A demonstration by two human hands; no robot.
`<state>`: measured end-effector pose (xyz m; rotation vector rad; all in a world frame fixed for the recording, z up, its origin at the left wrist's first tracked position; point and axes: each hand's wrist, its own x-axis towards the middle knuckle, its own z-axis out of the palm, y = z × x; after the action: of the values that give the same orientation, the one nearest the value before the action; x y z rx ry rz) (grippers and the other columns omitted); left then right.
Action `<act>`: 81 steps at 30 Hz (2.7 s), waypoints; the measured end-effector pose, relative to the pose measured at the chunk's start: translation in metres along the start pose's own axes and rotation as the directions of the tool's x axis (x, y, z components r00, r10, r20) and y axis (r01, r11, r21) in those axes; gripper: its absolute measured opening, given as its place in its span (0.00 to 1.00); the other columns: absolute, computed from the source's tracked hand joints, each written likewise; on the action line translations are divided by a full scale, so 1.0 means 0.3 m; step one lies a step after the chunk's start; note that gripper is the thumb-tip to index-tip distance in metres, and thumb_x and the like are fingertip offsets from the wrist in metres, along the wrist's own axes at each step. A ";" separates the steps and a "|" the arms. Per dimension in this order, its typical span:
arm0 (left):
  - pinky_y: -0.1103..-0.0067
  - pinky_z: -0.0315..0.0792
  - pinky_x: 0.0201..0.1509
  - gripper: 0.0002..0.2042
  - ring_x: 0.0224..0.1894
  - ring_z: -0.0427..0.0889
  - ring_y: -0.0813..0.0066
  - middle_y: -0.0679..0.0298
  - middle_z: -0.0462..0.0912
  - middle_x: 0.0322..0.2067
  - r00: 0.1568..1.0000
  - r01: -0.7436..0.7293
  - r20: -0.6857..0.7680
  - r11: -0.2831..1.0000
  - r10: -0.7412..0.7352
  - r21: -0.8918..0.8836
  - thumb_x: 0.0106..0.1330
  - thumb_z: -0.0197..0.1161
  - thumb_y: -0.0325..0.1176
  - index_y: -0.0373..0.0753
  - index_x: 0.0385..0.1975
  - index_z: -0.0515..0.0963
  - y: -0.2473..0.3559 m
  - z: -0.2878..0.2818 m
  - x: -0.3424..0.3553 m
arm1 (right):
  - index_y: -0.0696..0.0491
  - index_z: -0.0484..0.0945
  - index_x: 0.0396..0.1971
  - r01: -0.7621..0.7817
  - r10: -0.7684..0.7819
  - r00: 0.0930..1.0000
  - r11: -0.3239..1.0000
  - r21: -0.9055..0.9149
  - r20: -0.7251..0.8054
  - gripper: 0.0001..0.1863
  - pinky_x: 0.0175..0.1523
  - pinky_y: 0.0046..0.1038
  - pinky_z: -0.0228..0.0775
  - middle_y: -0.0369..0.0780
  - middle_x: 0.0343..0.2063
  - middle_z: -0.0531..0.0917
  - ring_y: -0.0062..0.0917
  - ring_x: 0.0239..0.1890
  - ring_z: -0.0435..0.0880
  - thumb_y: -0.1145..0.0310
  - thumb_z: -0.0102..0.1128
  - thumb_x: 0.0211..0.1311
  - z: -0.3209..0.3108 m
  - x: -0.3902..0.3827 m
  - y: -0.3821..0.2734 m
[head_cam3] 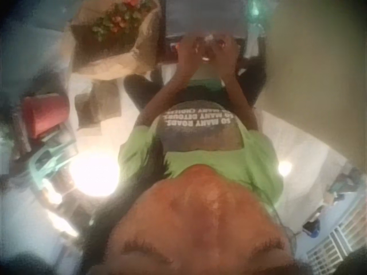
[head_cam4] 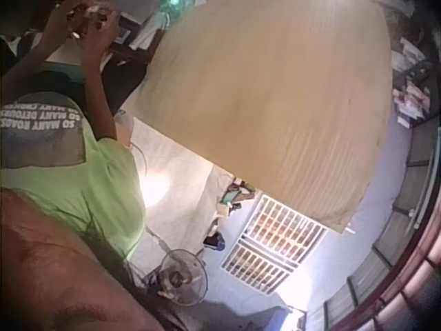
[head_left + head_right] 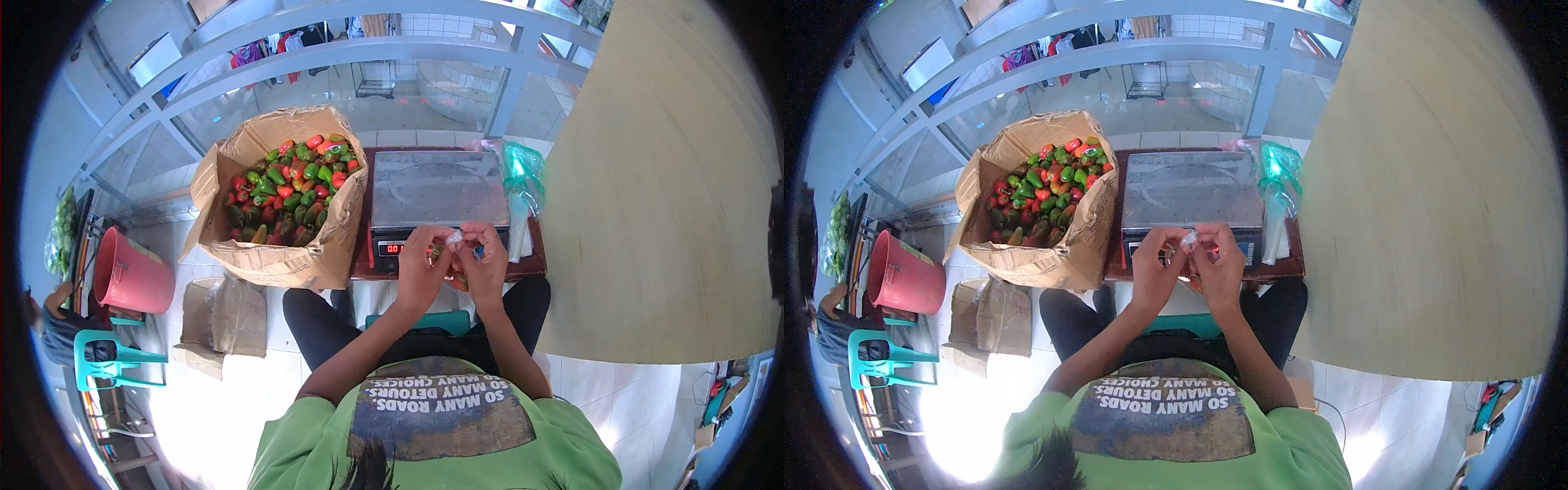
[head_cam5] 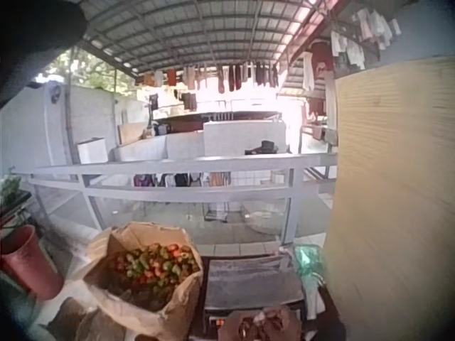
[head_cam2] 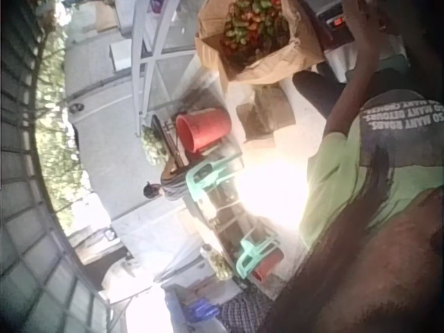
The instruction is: The person picks up several peppers from a large cardboard box and places them onto a digital scale. They then place the peppers into a plastic bag and knot the bag closed before picking up more peppers to repeat the process.
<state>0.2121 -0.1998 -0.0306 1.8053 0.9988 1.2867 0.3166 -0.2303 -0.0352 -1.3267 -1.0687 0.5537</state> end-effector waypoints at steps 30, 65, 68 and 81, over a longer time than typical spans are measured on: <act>0.78 0.70 0.37 0.11 0.33 0.76 0.69 0.61 0.74 0.31 0.987 -0.126 0.099 0.992 0.129 -0.033 0.47 0.61 0.19 0.37 0.31 0.74 -0.042 -0.002 0.007 | 0.55 0.69 0.30 -0.400 0.284 0.902 0.833 0.382 0.325 0.03 0.39 0.16 0.62 0.32 0.26 0.74 0.13 0.31 0.71 0.75 0.53 0.56 -0.070 0.020 0.030; 0.84 0.63 0.26 0.01 0.22 0.68 0.81 0.64 0.68 0.25 0.994 0.073 -0.040 0.895 -0.101 -0.441 0.56 0.55 0.22 0.33 0.26 0.70 0.063 -0.005 0.048 | 0.58 0.70 0.30 0.223 -0.197 0.919 0.974 -0.039 0.342 0.05 0.39 0.25 0.60 0.41 0.31 0.68 0.28 0.34 0.68 0.72 0.52 0.56 -0.078 0.020 -0.069; 0.85 0.64 0.26 0.01 0.22 0.69 0.81 0.64 0.68 0.24 0.996 0.089 0.011 0.909 -0.093 -0.406 0.55 0.55 0.22 0.33 0.26 0.71 0.060 -0.011 0.053 | 0.58 0.71 0.30 0.243 -0.219 0.915 0.970 -0.030 0.339 0.06 0.39 0.24 0.60 0.40 0.30 0.68 0.27 0.34 0.68 0.71 0.51 0.57 -0.087 0.017 -0.068; 0.84 0.65 0.32 0.03 0.28 0.71 0.77 0.63 0.72 0.28 0.964 -0.185 -0.149 0.958 0.221 0.218 0.56 0.55 0.22 0.36 0.29 0.74 -0.082 -0.351 0.154 | 0.60 0.71 0.20 0.054 0.116 0.895 0.930 -0.363 0.431 0.08 0.30 0.25 0.61 0.38 0.17 0.67 0.25 0.22 0.69 0.73 0.51 0.55 -0.483 -0.066 -0.233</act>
<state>0.1162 -0.1372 -0.0043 2.0220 1.0932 1.5357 0.4158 -0.3339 0.0398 -1.5867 -1.5932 0.7316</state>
